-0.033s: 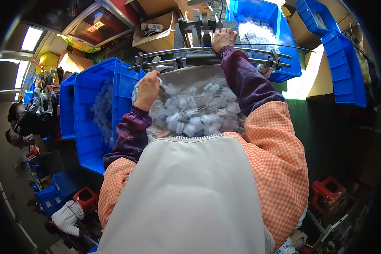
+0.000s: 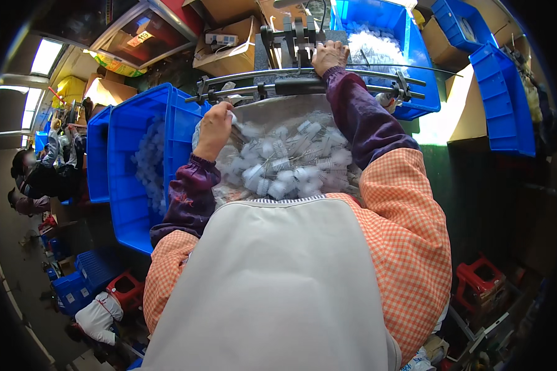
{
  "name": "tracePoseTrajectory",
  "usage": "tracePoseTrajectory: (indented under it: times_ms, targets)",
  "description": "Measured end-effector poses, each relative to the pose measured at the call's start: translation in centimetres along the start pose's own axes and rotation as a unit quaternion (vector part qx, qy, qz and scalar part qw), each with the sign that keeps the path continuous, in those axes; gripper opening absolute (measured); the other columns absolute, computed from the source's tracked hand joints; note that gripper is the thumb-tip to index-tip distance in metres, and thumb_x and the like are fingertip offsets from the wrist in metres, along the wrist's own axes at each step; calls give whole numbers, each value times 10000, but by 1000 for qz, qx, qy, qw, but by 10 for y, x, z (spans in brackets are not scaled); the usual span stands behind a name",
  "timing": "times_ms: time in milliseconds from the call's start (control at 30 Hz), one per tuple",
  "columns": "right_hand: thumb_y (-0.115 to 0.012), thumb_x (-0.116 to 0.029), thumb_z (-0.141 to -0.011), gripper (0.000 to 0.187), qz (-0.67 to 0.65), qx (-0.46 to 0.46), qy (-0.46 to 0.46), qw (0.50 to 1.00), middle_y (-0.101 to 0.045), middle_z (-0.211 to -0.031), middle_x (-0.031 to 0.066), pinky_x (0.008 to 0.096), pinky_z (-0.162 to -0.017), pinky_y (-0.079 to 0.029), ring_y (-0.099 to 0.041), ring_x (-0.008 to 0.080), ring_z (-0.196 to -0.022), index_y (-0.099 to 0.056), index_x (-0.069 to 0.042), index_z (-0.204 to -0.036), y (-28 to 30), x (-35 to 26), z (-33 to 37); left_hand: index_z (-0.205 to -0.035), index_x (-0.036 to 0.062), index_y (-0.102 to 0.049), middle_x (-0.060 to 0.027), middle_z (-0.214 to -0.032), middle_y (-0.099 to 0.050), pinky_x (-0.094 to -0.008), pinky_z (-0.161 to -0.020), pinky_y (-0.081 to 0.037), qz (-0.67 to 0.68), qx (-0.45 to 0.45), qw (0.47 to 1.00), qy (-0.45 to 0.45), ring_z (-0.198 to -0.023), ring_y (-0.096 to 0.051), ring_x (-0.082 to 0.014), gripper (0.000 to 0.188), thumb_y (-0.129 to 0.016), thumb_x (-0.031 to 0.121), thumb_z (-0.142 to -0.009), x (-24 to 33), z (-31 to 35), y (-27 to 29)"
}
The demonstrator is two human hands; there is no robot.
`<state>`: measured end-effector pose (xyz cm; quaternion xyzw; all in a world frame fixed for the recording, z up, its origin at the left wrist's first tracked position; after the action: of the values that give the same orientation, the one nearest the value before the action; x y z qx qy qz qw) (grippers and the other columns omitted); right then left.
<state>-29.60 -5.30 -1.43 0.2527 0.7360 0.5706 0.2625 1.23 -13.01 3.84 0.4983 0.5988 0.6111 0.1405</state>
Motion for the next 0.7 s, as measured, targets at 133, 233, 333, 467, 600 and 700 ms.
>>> tracePoseTrajectory:
  times_ms: [133,233,333,467,600,700]
  targets:
    - [-504,-307,-783,291,20,-9,-10,1000,-547,-1048,97,446,-903,-286,-464,273,-1065,-621,-133,-985,-2,32,-2,-893,-1,-568,-149,-852,-604,-337,-711,-477,63,14,998,-11,-816,-594,-308,156,-575,12,-738,-3,-2,8]
    - [-488,-253,-789,258,-6,-33,4,999,-554,-1048,113,455,-898,-309,-490,238,-1080,-604,-115,-973,-3,44,-6,-879,7,-571,-116,-886,-606,-318,-711,-487,57,7,991,-123,-839,-595,-277,151,-570,-16,-729,39,3,15]
    - [-465,-175,-798,227,9,-55,-13,998,-589,-1033,133,435,-873,-341,-568,248,-993,-566,-114,-992,-15,62,-19,-867,23,-580,-85,-922,-603,-321,-728,-492,13,-22,960,-279,-872,-588,-257,154,-552,-39,-729,75,15,2]
    - [-490,-154,-789,237,97,-28,22,995,-623,-982,116,428,-847,-362,-602,267,-938,-536,-122,-1020,10,56,-22,-866,25,-582,-86,-928,-599,-316,-723,-491,13,10,961,-277,-877,-582,-263,145,-556,-32,-735,69,14,9]
    - [-506,-201,-800,268,108,-31,-88,990,-631,-953,128,420,-831,-393,-611,256,-936,-530,-132,-1058,34,108,-26,-870,10,-584,-96,-882,-599,-282,-669,-489,38,13,992,-120,-790,-599,-237,107,-565,-18,-769,19,-2,20]
    - [-550,-320,-798,344,71,45,-188,979,-578,-1070,190,421,-789,-444,-598,251,-966,-559,-75,-1039,54,147,-15,-880,7,-600,-65,-837,-617,-228,-628,-480,155,24,984,-88,-708,-602,-133,105,-592,-21,-779,20,1,26]
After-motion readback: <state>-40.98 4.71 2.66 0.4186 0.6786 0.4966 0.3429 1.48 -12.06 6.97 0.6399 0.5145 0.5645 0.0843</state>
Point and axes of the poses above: each hand's wrist, its own z-axis away from the middle knuckle, its own y-axis out of the back of the hand, x = y × z, the point moved 10 cm from there along -z, towards the middle knuckle
